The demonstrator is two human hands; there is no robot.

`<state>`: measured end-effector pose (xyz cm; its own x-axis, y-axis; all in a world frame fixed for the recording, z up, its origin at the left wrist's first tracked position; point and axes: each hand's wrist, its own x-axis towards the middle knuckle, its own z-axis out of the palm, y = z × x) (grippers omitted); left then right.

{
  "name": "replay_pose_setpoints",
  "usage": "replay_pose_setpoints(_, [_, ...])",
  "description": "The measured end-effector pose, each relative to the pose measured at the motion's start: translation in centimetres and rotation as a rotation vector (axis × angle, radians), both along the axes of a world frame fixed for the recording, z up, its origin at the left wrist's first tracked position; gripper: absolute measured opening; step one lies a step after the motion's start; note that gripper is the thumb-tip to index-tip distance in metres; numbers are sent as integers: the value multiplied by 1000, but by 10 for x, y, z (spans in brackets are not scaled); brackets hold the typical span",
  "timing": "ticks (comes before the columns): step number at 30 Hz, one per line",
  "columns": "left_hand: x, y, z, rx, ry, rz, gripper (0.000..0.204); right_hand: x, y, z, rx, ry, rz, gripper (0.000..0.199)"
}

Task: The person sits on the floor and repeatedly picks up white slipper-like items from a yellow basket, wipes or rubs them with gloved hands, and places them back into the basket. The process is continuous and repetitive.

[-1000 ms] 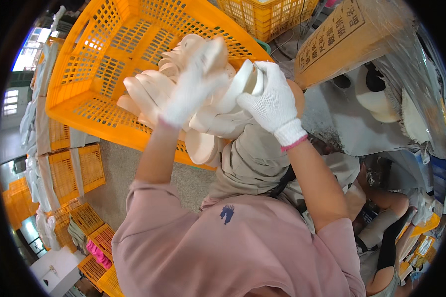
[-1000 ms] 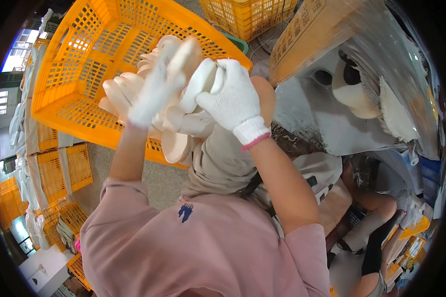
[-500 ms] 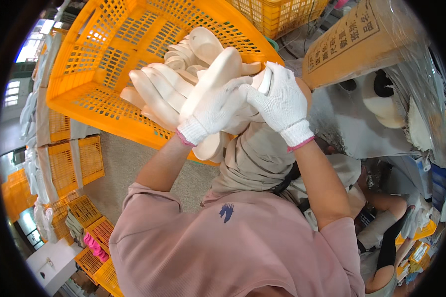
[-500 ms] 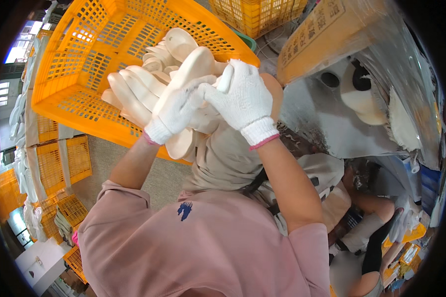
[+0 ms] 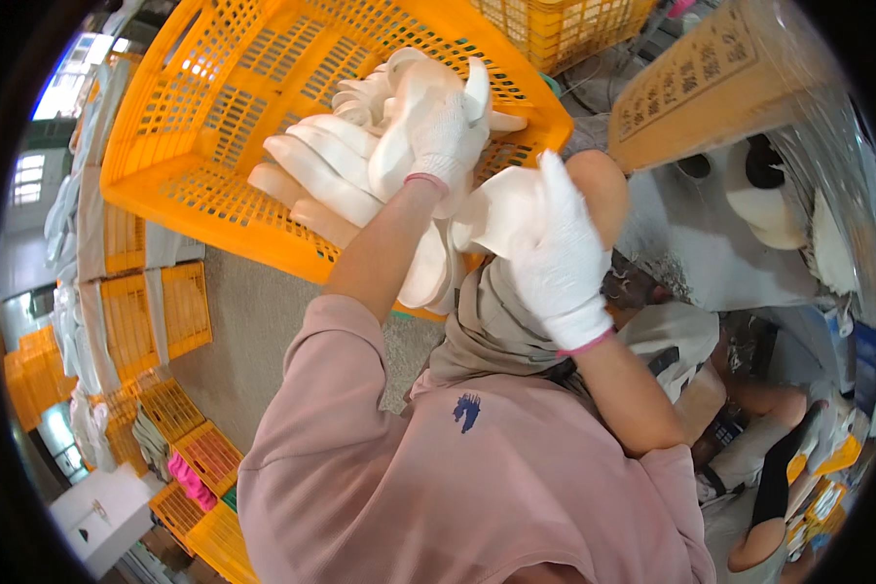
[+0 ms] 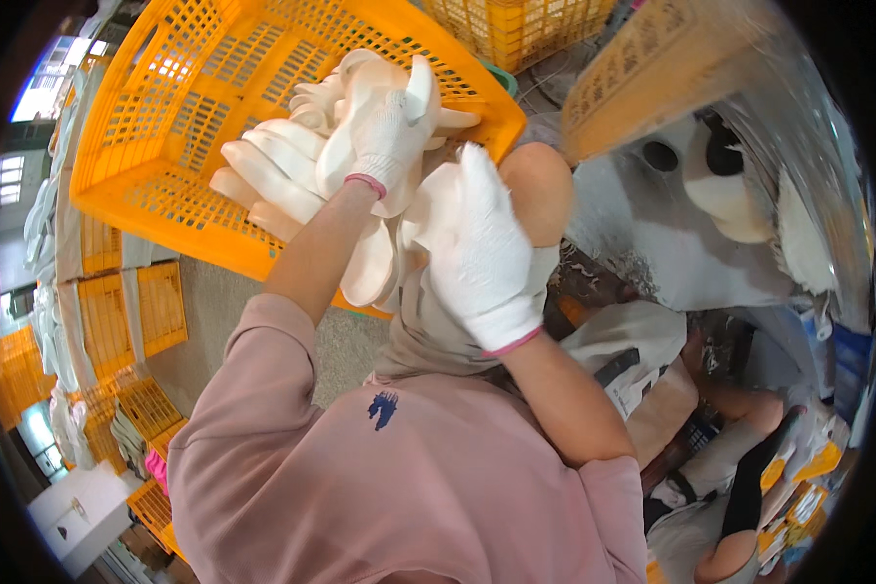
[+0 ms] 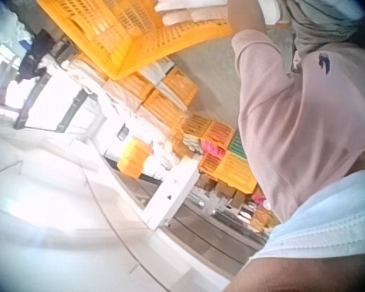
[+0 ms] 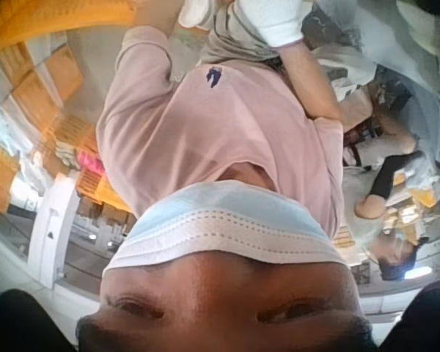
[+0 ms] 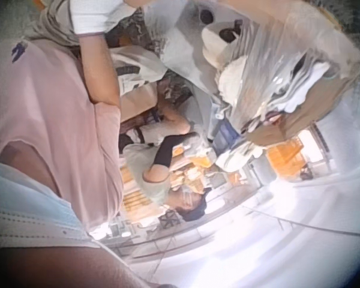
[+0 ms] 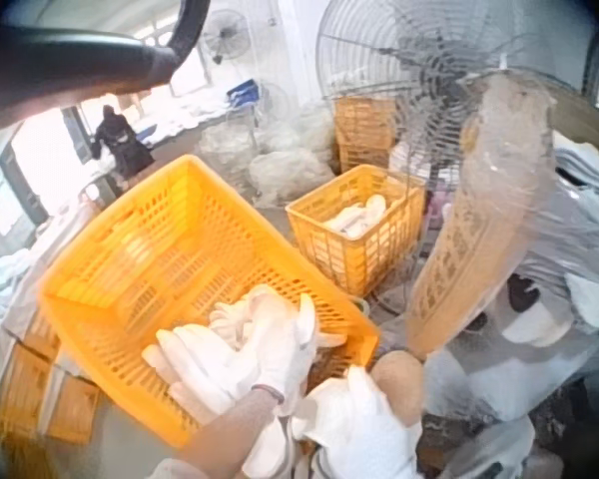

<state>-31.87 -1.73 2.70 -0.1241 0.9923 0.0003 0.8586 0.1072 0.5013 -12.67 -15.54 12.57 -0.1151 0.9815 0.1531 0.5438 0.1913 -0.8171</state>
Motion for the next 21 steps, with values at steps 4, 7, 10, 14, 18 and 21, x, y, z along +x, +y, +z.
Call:
replay_pose_setpoints(4, [2, 0, 10, -121, -53, -138, 47, 78, -34, 38, 99, 222, -246, 68])
replay_pose_setpoints(7, [22, -10, -21, -68, 312, -236, 76, 155, -88, 54, -51, 598, -438, 66])
replay_pose_setpoints(10, [52, -18, -50, 189, 334, -151, 84, 220, -164, 54, -284, 467, -624, 55])
replay_pose_setpoints(14, [92, -51, -27, 456, -295, -229, 77, 256, -245, 38, -145, 104, -1180, 38])
replay_pose_setpoints(18, [187, -121, 16, 318, -741, -764, 54, 238, -263, 17, -115, 186, -1322, 27])
replay_pose_setpoints(21, [302, -135, 12, -1093, -1583, -303, 44, 207, -238, 9, -205, 318, -1062, 42])
